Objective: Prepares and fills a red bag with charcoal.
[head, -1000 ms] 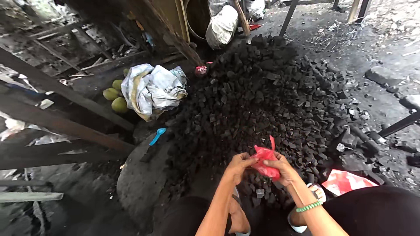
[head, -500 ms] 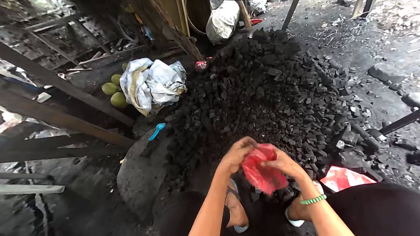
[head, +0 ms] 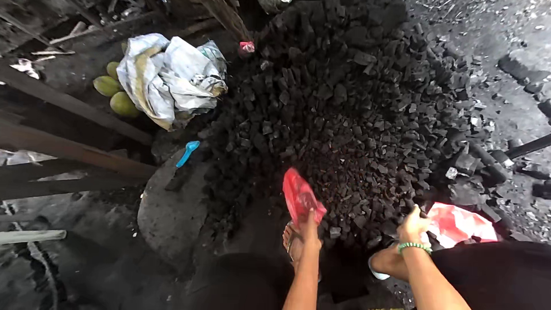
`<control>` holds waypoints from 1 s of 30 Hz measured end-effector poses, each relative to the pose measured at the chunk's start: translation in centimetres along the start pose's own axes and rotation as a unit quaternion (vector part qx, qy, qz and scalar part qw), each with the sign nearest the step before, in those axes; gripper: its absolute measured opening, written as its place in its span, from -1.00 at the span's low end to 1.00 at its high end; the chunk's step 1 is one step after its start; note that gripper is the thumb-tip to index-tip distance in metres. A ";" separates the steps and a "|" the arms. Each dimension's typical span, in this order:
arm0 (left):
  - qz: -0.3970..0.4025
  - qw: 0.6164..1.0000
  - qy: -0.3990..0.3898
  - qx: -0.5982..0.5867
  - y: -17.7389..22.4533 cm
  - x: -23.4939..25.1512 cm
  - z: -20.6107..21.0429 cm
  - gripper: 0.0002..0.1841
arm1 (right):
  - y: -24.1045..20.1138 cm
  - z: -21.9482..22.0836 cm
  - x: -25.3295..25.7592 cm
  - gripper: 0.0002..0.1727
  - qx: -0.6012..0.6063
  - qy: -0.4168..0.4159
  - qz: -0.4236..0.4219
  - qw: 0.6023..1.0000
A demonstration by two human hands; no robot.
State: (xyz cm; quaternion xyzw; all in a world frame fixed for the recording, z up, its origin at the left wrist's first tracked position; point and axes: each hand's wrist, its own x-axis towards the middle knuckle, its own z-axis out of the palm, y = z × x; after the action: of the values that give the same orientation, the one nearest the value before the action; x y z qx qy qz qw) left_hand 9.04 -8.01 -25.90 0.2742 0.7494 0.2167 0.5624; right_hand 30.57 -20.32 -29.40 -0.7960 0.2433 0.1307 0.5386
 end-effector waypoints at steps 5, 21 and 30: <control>-0.106 0.994 -0.006 -0.019 -4.6 0.0 2.3 -0.24 | 3.4 0.4 2.2 -0.07 -0.219 -0.054 0.058 0.972; -0.096 0.993 0.064 -0.026 -6.1 2.3 8.0 -0.02 | 4.8 4.7 0.2 -0.11 -0.245 -0.156 0.072 0.954; -0.060 0.994 0.028 -0.091 -6.1 1.4 8.8 -0.09 | 5.5 4.8 -1.8 -0.09 -0.048 -0.169 0.035 0.984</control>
State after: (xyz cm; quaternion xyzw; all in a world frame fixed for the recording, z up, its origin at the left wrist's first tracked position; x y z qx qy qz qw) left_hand 16.13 -11.54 -33.20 0.1701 0.7568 0.2574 0.5762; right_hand 26.36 -17.14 -34.75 -0.7783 0.1704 0.2935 0.5282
